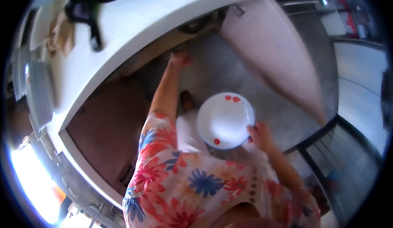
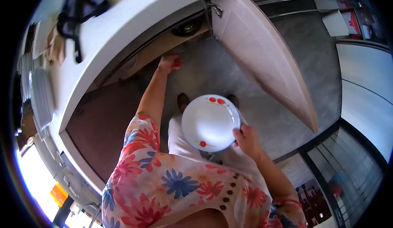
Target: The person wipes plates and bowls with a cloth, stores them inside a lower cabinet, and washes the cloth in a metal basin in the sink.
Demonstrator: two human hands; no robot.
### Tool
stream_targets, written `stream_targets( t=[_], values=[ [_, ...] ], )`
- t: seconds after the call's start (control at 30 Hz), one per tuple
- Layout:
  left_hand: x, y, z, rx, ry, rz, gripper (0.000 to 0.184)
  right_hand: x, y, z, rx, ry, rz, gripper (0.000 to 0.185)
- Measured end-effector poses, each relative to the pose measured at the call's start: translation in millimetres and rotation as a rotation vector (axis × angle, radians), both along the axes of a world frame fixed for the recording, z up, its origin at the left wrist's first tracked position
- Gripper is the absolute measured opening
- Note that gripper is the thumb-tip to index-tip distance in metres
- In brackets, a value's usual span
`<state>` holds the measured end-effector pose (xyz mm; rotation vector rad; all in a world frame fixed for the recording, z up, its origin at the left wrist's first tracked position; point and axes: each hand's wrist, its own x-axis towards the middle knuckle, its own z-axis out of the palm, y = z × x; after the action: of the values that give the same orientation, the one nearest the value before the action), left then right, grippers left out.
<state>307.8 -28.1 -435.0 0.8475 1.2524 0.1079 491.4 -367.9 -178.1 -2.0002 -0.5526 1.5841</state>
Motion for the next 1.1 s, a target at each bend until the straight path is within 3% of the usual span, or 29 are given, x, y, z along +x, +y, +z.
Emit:
stream_targets(
  t=[0.13,0.23,0.43,0.53,0.63,0.73,0.8,0.87,0.93,1.03,1.1],
  values=[
    [23,16,-86,-0.102,-0.131,0.029,0.022,-6,-17,-17,-0.017,-0.016,-0.101,0.021],
    [38,28,-122,-0.018,0.023,0.239,0.022,-10,-21,-23,-0.059,0.002,-0.175,0.020],
    [54,65,-148,0.017,-0.097,0.464,0.022,-8,-33,-49,-0.132,0.046,-0.210,0.020],
    [63,63,-148,0.167,-0.077,0.574,0.025,-4,-40,-65,-0.117,0.101,-0.223,0.021],
    [66,81,-140,0.329,0.471,0.155,0.029,-3,-42,-71,-0.094,0.122,-0.216,0.022],
    [67,95,-159,0.428,0.616,0.123,0.035,2,-32,-66,-0.070,0.144,-0.230,0.021],
    [61,106,-170,0.508,0.665,0.013,0.036,5,-29,-68,-0.076,0.147,-0.235,0.021],
    [57,110,-179,0.487,0.584,0.099,0.035,4,-33,-70,-0.098,0.130,-0.226,0.022],
    [55,109,-172,0.368,0.357,0.373,0.033,2,-40,-75,-0.104,0.122,-0.193,0.022],
    [53,107,-166,0.459,0.325,0.386,0.028,-2,-44,-78,-0.093,0.104,-0.192,0.021],
    [44,130,-199,0.608,0.406,0.272,0.024,-3,-46,-82,-0.082,0.106,-0.215,0.021]
  ],
)
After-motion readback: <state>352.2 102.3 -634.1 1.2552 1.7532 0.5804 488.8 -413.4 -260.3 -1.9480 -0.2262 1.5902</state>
